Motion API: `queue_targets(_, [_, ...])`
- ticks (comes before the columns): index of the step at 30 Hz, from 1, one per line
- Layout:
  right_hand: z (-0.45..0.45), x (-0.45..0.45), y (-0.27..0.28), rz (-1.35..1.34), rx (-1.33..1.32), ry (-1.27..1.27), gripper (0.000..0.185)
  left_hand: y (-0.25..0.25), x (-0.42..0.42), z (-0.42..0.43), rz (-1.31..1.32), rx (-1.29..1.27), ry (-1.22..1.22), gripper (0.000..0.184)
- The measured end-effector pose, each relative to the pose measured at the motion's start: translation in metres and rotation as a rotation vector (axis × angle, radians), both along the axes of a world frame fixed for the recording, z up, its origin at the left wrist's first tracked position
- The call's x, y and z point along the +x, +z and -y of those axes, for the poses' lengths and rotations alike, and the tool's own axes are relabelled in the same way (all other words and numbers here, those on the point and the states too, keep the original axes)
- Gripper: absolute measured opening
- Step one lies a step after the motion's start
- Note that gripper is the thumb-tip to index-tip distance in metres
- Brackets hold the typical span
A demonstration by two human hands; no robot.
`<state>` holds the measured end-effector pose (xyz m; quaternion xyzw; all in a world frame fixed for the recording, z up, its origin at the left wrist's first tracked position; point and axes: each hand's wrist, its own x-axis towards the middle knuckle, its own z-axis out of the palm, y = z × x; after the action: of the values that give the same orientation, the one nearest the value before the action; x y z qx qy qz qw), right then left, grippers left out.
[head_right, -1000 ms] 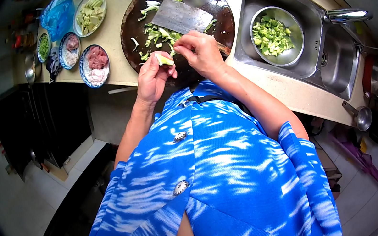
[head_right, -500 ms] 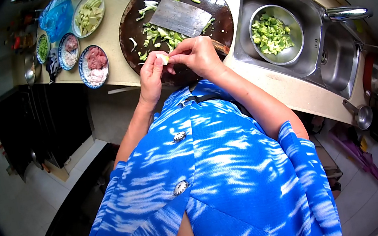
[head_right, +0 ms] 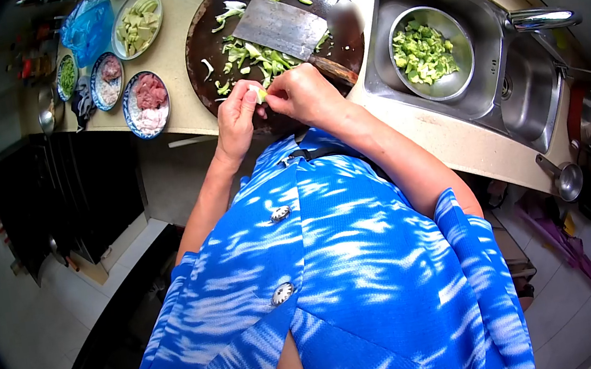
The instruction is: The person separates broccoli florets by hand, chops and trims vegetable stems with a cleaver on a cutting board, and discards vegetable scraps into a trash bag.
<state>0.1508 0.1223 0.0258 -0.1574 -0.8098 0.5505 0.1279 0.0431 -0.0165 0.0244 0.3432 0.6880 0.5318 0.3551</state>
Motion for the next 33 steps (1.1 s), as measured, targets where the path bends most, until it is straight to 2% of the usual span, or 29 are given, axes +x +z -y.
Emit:
queue_targets(5, [0.003,0.0,-0.002,0.03,0.037,0.052,0.013,0.001,-0.003,-0.002,-0.163,-0.051,-0.038,0.02])
queue_targets(7, [0.008,-0.001,-0.006,-0.063,0.135,0.004,0.013,0.0,-0.005,-0.005,-0.336,0.016,-0.05,0.017])
queue_targets(14, [0.01,0.001,-0.01,-0.123,0.177,-0.018,0.011,0.0,-0.003,-0.006,-0.363,0.006,-0.046,0.016])
queue_targets(20, [0.006,-0.002,-0.005,-0.114,0.169,-0.053,0.011,0.003,-0.002,-0.009,-0.238,-0.041,0.004,0.016])
queue_targets(22, [0.011,0.0,-0.002,-0.012,-0.171,-0.192,0.012,-0.005,-0.005,-0.008,0.17,-0.016,0.027,0.02])
queue_targets(23, [0.012,0.001,-0.004,-0.012,-0.17,-0.191,0.012,-0.009,-0.005,-0.007,0.17,-0.015,0.028,0.02])
queue_targets(25, [0.01,0.002,-0.011,0.02,-0.454,-0.323,0.013,-0.013,-0.005,-0.008,0.641,0.149,0.081,0.023])
queue_targets(31, [-0.001,0.008,-0.005,0.128,-0.437,-0.286,0.009,-0.01,-0.011,-0.004,0.888,0.156,0.161,0.02])
queue_targets(33, [0.002,0.007,-0.013,-0.045,-0.38,-0.269,0.017,-0.01,-0.011,-0.002,0.954,0.162,0.194,0.02])
